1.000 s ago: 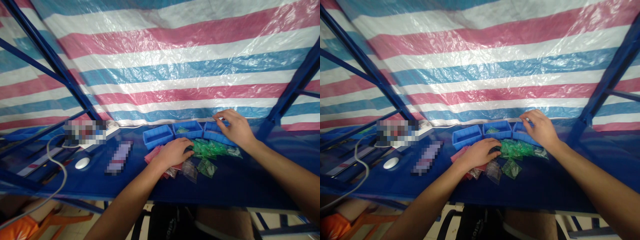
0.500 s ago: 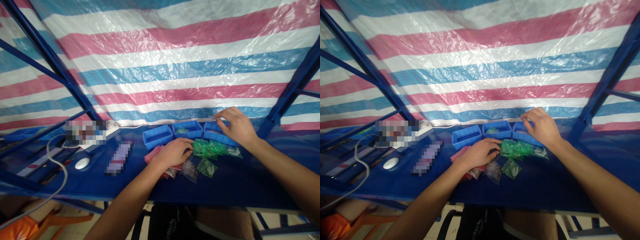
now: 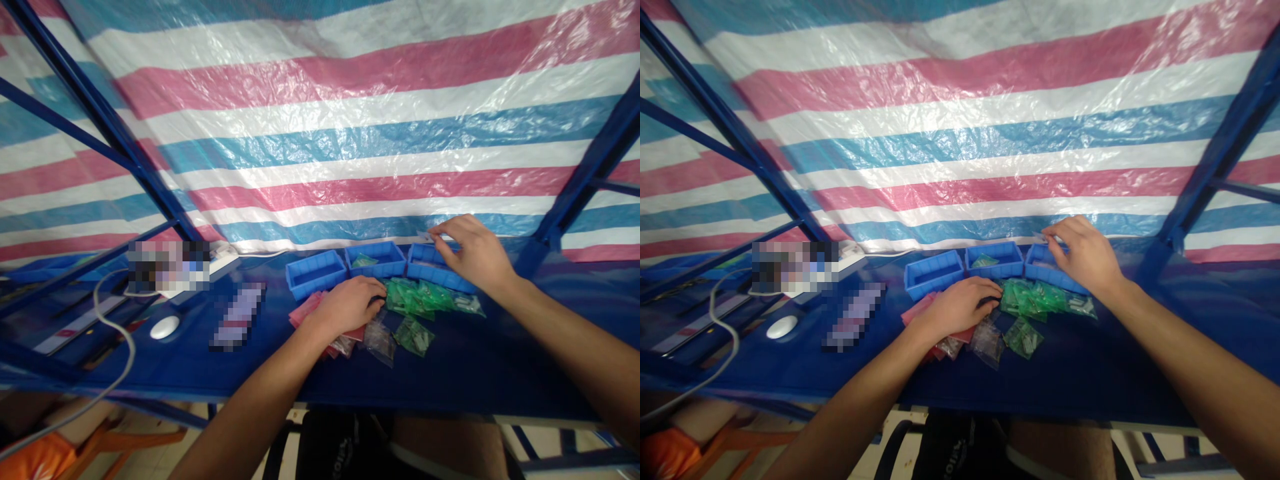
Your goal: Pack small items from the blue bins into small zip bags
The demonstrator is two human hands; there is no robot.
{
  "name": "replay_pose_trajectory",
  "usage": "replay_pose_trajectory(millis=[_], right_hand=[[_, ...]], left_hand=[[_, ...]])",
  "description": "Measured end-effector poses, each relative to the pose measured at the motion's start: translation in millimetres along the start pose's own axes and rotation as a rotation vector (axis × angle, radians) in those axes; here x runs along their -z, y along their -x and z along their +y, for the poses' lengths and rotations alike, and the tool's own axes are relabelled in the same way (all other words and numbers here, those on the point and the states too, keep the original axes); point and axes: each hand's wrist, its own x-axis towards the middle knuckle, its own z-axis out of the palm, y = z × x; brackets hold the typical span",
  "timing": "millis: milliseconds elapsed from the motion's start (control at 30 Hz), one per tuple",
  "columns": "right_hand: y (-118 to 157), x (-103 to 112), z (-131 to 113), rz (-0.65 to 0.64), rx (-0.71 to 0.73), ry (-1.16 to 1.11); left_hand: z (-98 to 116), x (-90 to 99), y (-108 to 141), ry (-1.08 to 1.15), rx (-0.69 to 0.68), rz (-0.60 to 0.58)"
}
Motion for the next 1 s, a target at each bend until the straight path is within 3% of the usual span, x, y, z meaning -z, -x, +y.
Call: replay_pose_trajectory(millis=[233, 500, 667, 800, 1000], right_hand=[[1, 1, 3, -0.025, -0.012, 0.049], [4, -12, 3, -0.145, -0.004, 0.011], [3, -9, -18, -0.107, -0.053, -0.101], [4, -8, -45, -0.083, -0.080, -0.314], [14, -23, -78, -0.260, -0.228, -0.706]], left_hand=[[-3, 0.5, -1, -0.025, 0.008, 0.005], [-5, 5.6, -3, -0.062, 0.122, 0.062], [2, 16.1, -3, -0.005, 0.132, 0.230], [9, 20.7, -5, 0.088, 0.078, 0.368], [18, 17.4, -9, 0.237, 0.042, 0.490]])
